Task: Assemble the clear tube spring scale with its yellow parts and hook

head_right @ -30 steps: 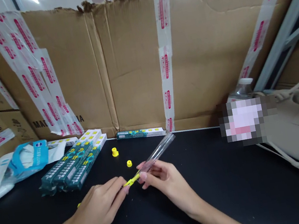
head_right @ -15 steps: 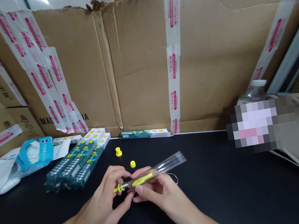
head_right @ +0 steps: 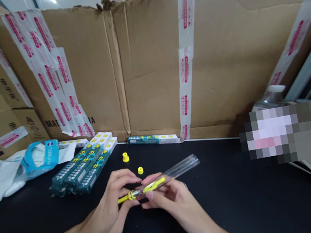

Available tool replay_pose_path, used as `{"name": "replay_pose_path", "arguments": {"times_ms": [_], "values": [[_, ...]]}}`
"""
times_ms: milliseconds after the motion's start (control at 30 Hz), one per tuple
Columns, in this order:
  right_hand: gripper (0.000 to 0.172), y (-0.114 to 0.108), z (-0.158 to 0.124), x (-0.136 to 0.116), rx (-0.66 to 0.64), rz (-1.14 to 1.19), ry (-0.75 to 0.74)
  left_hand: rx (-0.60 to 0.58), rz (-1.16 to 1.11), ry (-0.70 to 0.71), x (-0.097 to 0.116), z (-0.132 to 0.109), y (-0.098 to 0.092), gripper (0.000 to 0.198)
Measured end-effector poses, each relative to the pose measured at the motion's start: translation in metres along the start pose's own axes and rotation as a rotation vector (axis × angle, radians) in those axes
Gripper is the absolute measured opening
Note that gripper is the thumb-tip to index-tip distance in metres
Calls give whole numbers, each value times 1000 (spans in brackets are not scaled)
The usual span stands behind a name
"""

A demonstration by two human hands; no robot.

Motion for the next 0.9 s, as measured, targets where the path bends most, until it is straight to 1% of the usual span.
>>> {"name": "replay_pose_path", "arguments": {"times_ms": [67,133,333,433,567,633,700,767,900], "values": [[25,0,0,1,14,-14,-5,52,-56,-45,-5,-1,0,56],[25,-1,0,1,14,-42,-7,79,-77,-59,-8,-1,1,59],[19,3,-1,-5,-32,-140,-39,93,4,-88,-7,0,2,64],[22,5,-2,-7,-33,-162,-27,99,89,-127,-5,2,1,67],[26,8,-3,-7,-43,-213,-4,83,322,-208,-7,6,-4,76],[26,9,-3,-6,-49,-217,-10,81,392,-230,-9,6,-6,79],[26,10,-2,-5,-48,-207,-18,68,349,-240,-10,7,-5,77],[27,12,0,-4,-38,-190,-26,65,247,-244,-11,7,-4,73],[29,13,1,-3,-47,-155,-22,115,98,-268,-13,8,-4,71]]}}
Point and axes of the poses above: each hand's wrist, its own z-axis towards the middle knuckle, its own y-axis out of the palm, x = y × z, the point moved 3 cm from there along z, towards the middle knuckle, and after that the axes turned 10 degrees about -z, right-handed, at the moved point
